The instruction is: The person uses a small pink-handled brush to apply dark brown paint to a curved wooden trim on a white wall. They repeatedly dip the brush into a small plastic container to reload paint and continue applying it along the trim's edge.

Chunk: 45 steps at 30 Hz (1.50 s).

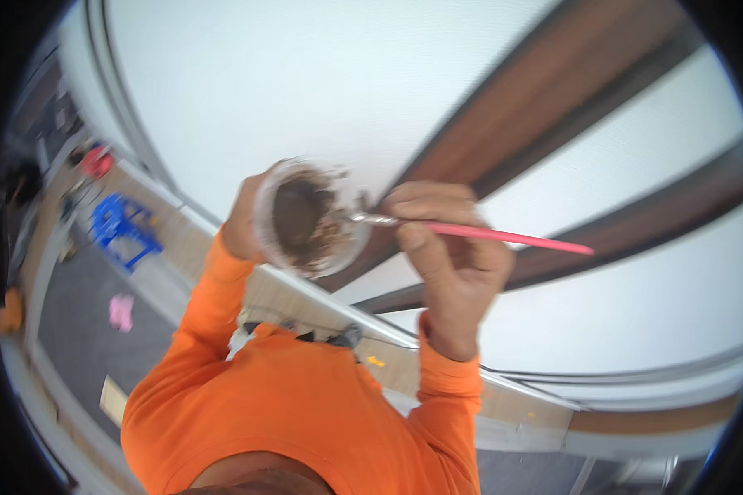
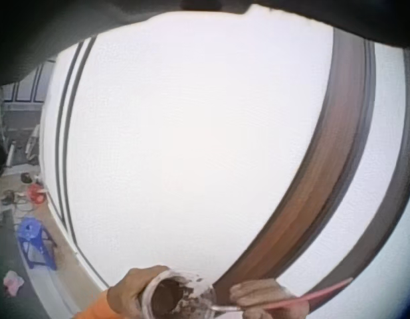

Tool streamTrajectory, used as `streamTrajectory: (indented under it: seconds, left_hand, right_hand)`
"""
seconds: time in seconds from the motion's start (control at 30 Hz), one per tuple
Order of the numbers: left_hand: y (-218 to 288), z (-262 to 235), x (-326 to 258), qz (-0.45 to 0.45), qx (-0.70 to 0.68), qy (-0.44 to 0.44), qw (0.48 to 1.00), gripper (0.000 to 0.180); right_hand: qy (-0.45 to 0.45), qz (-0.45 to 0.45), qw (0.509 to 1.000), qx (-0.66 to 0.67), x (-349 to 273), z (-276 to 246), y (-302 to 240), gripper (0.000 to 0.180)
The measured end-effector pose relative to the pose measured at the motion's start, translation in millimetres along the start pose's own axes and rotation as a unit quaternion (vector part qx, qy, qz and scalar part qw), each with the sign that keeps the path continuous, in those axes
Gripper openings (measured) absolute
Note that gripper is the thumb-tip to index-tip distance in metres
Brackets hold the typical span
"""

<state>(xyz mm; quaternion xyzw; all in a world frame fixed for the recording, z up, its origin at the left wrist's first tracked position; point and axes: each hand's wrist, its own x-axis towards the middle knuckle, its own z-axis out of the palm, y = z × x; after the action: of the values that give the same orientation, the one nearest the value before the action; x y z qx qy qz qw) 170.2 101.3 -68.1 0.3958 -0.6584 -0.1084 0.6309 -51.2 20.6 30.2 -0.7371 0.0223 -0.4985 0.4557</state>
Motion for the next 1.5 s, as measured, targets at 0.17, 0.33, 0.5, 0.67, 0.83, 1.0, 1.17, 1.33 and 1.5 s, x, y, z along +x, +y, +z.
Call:
streamTrajectory:
  seconds: [0.17,0.33,0.5,0.67,0.83,1.0,1.17,1.33,1.5]
  left_hand:
    - [-16,38,1,-0.064,-0.208,0.087,0.972,0.092]
    - [-54,43,-3,-0.080,-0.300,0.163,0.936,0.092]
    - [-66,43,11,-0.054,-0.293,0.189,0.936,0.095]
    - [-101,41,1,-0.053,-0.295,0.232,0.926,0.092]
    - [-95,45,1,-0.070,-0.248,0.234,0.938,0.100]
    - [-89,47,-1,-0.066,-0.248,0.247,0.934,0.107]
    - [-93,46,-4,-0.071,-0.223,0.249,0.940,0.108]
    - [-95,45,-6,-0.081,-0.225,0.243,0.940,0.107]
    - [-96,47,-7,-0.086,-0.229,0.256,0.935,0.105]
  right_hand:
    - [0.058,-0.041,0.996,0.059,4,-19,-12,0.009]
    - [0.096,-0.193,0.973,-0.086,45,-58,-58,0.010]
    - [0.040,-0.310,0.916,-0.251,104,-93,-105,0.011]
    - [0.022,-0.314,0.900,-0.301,132,-99,-106,0.012]
    - [0.029,-0.309,0.881,-0.357,128,-105,-85,0.010]
    - [0.038,-0.319,0.865,-0.385,145,-101,-94,0.012]
    - [0.003,-0.316,0.859,-0.402,154,-105,-85,0.016]
    - [0.035,-0.359,0.819,-0.445,156,-104,-76,0.015]
    - [0.064,-0.412,0.789,-0.451,170,-105,-74,0.014]
